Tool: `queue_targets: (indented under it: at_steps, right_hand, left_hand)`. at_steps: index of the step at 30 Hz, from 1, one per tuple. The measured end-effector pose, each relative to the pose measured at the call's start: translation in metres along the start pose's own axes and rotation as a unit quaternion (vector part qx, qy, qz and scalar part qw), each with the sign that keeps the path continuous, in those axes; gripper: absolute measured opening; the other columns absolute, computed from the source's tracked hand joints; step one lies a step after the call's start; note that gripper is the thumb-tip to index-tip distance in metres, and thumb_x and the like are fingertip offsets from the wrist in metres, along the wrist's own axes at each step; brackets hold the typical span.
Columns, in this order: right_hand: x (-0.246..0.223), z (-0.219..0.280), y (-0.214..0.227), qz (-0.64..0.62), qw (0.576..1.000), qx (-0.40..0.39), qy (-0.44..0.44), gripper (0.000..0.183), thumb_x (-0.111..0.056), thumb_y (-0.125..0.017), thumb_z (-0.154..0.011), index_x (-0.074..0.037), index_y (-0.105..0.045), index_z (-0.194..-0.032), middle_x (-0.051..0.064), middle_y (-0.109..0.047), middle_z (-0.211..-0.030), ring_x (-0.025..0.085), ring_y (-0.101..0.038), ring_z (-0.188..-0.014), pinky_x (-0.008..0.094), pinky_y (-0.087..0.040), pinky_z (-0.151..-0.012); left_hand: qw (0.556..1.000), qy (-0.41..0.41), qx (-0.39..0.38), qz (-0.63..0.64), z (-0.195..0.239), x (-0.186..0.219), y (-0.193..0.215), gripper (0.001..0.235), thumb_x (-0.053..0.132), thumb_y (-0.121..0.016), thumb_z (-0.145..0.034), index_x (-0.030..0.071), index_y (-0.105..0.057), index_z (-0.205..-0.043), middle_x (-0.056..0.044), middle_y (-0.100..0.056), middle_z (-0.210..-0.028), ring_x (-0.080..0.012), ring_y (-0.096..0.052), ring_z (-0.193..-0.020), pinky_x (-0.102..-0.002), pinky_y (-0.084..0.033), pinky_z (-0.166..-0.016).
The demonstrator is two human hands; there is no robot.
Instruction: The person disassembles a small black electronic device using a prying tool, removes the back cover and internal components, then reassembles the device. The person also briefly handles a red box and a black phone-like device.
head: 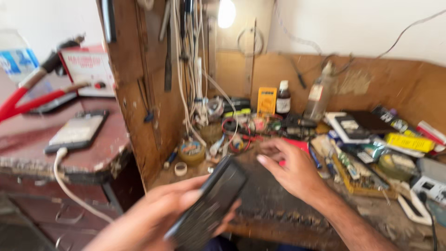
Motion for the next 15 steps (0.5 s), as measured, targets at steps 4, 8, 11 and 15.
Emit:
queue_targets:
  at_steps: [4, 8, 11, 15]
  right_hand:
    - [0.041, 0.002, 0.029, 0.048, 0.994, 0.096, 0.002, 0.034, -0.024, -0.071, -0.088, -0.004, -0.069, -0.116, 0.011, -0.077, -0.102, 0.021, -0.077, -0.092, 0.038, -0.063, -0.075]
    - [0.089, 0.003, 0.039, 0.217, 0.967, 0.109, -0.078, 0.035, -0.037, -0.068, -0.095, -0.01, -0.072, -0.118, 0.017, -0.076, -0.102, 0.031, -0.075, -0.095, 0.043, -0.058, -0.085]
    - [0.115, 0.004, 0.041, 0.205, 0.975, 0.085, -0.029, 0.044, -0.042, -0.064, -0.092, -0.005, -0.069, -0.114, 0.018, -0.072, -0.111, 0.033, -0.071, -0.104, 0.044, -0.056, -0.089]
    - [0.153, -0.003, 0.028, 0.28, 0.958, 0.034, 0.049, 0.062, -0.055, -0.071, -0.083, -0.005, -0.067, -0.118, 0.018, -0.069, -0.114, 0.033, -0.068, -0.113, 0.05, -0.048, -0.101]
  left_hand:
    - [0.971, -0.023, 0.02, 0.236, -0.102, -0.046, 0.002, 0.048, 0.034, -0.05, -0.1, 0.01, -0.056, -0.141, -0.014, -0.07, -0.123, -0.0264, -0.07, -0.106, -0.047, -0.06, -0.089]
    - [0.961, -0.054, 0.045, 0.266, -0.196, -0.07, 0.016, 0.048, 0.042, -0.046, -0.104, 0.008, -0.062, -0.134, -0.014, -0.074, -0.115, -0.0246, -0.072, -0.091, -0.042, -0.061, -0.07]
    - [0.962, -0.042, 0.082, 0.258, -0.249, -0.083, 0.03, 0.053, 0.046, -0.042, -0.104, 0.007, -0.065, -0.131, -0.014, -0.078, -0.109, -0.0223, -0.071, -0.081, -0.038, -0.06, -0.061]
    - [0.964, -0.027, 0.096, 0.247, -0.303, -0.103, 0.054, 0.056, 0.049, -0.039, -0.104, 0.006, -0.066, -0.129, -0.015, -0.078, -0.106, -0.0215, -0.07, -0.077, -0.036, -0.059, -0.059]
Point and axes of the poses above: each hand's wrist, its own z-axis away from the middle knuckle, its own y-axis out of the back of the hand, x = y × z, the point moved 2 cm from there along -z, towards the middle knuckle
